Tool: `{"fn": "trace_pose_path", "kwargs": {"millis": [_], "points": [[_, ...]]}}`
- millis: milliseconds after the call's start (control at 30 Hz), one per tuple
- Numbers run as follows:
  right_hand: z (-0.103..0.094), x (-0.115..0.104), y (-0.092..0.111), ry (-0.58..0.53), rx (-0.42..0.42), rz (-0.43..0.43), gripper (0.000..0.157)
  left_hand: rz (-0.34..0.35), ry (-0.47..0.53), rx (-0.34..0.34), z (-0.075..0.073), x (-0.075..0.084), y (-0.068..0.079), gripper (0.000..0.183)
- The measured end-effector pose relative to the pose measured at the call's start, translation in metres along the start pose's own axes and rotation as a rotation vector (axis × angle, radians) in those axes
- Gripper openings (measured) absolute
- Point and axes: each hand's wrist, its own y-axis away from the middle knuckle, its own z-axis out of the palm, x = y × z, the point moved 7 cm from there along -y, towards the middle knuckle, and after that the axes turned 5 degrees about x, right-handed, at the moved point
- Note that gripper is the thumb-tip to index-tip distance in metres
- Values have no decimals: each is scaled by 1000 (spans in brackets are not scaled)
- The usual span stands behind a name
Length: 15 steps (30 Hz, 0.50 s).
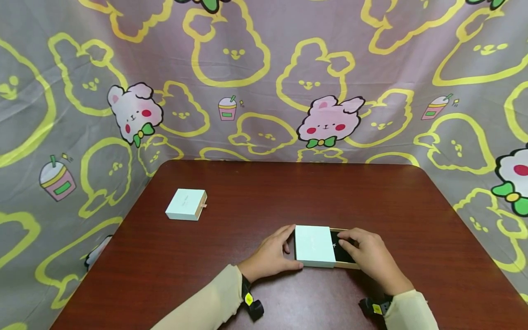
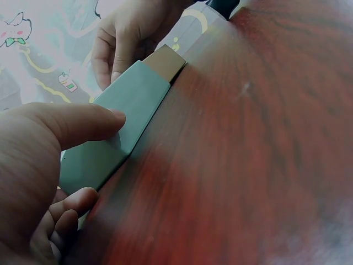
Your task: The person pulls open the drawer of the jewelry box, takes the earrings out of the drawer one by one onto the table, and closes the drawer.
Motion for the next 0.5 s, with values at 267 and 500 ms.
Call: {"fn": "trace_pose_path", "kwargs": {"millis": [267,500], "points": [[4,0,0,5,-5,-19,16,0,-17,16,-1,1,0,102],[6,-2,-1,15,-20,-29,15,-2,-15,12,-1,1,0,102]]}}
